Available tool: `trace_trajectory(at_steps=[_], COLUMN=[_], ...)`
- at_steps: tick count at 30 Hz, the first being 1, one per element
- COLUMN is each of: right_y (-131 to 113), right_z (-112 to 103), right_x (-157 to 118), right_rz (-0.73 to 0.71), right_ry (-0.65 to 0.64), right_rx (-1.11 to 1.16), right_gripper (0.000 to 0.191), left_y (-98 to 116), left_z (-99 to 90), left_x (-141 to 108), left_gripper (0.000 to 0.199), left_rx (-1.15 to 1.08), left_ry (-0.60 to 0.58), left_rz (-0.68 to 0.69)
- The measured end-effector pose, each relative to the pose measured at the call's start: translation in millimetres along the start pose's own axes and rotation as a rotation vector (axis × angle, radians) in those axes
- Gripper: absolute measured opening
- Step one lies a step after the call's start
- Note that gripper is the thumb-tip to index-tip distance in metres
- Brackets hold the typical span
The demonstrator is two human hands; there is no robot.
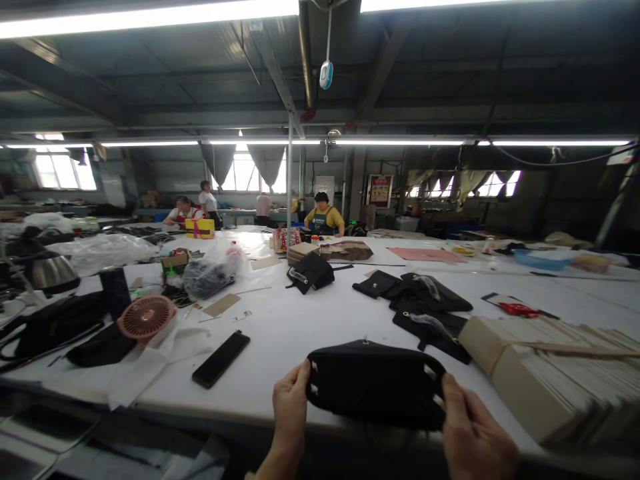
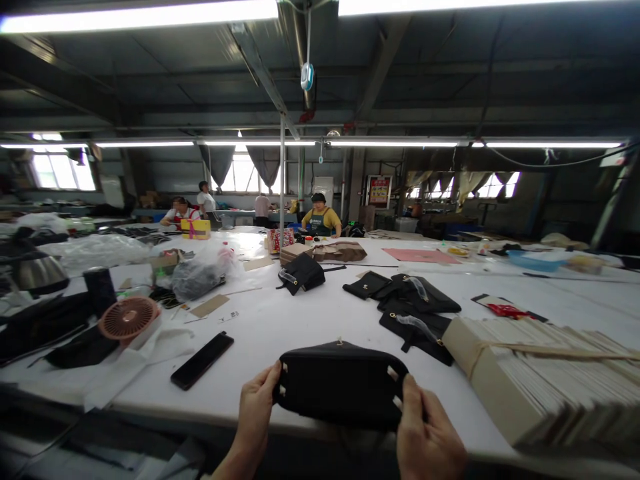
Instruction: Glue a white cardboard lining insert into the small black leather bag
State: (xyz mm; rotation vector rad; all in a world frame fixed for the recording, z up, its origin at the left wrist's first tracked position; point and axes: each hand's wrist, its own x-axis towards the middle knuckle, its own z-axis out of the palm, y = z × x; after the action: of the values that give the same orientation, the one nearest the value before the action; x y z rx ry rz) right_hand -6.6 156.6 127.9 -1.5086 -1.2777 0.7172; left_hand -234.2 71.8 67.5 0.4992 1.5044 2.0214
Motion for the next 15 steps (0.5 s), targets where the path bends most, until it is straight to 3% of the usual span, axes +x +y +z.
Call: trace_trajectory(at_steps=[4, 8, 12, 15], right_y=[-9.8, -7.5, 6.3, 16.0], right_z=[32.2, 45.5, 47.0, 48.8], right_x=[32.8, 63.8, 70.5, 66.3], right_rz=[-0.005, 0.015, 0.087, 0.095], right_ry=[-0.078, -0.171, -0.291, -0.388], right_rx=[0.044, 0.170, 0.347, 0.462], right_gripper=[0.053, 0.073, 0.088, 0.089], left_y=[2.8, 14.3, 12.3, 2.1], left_z=[9.1, 16.4, 15.0, 13.3], left_x=[28.0, 46.7, 52.5, 51.5], left_gripper=[0.056, 0.053, 0.055, 0.060], left_rx=[0.042, 0.045, -0.013, -0.063], left_ry=[-0.017, -0.070, -0.135, -0.196], left_rz=[-0.099, -0.199, -0.235, -0.224])
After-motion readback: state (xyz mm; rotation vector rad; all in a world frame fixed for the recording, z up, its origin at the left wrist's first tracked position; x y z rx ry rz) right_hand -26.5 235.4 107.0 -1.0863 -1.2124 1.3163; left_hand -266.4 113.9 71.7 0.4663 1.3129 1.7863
